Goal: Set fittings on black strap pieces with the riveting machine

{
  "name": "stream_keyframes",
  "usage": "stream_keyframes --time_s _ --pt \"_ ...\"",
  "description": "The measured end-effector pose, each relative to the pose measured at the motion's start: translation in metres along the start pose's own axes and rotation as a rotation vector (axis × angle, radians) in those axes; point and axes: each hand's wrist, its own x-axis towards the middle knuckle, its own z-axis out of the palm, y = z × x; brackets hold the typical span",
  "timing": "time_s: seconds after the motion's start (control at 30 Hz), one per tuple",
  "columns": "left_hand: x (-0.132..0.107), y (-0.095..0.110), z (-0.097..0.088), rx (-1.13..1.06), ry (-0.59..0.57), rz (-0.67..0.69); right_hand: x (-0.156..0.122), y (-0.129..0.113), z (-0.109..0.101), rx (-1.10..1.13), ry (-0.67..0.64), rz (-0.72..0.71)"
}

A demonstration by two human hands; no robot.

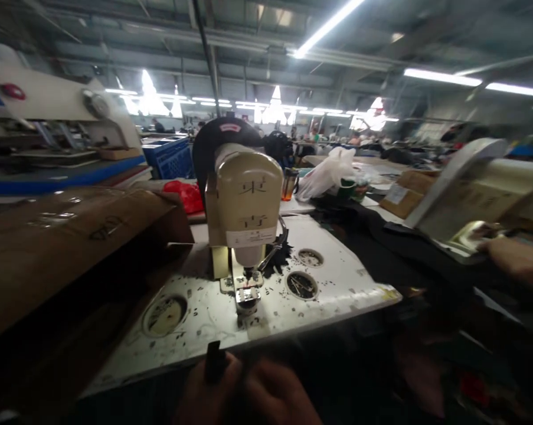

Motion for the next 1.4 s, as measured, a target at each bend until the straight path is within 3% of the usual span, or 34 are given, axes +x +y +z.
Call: stream_keyframes --time_s 0.2,0.37,0.63,1.03,1.17,1.4 --pt "0.015 0.025 0.016 -0.22 -0.017 0.073 0.007 -0.024 -0.01 0.136 -0.052 0.025" --pt "0.022 0.026 0.012 -0.251 -0.003 0.114 0.022 -0.035 -0.011 0.276 0.059 0.095" --pt "0.025 0.023 0.005 -0.003 0.043 0.172 0.049 -0.034 -0.01 0.28 0.17 0.132" --pt "0.04 0.033 -0.002 0.238 -0.13 0.713 0.08 -0.029 -0.007 0.437 0.227 0.112" --pt "0.05 0.04 -0.002 0.429 -0.147 0.848 0.083 -0.032 -0.009 0.419 0.216 0.076" --pt "0.072 0.052 0.0 0.838 -0.206 0.749 0.091 -0.027 -0.012 0.382 0.215 0.063"
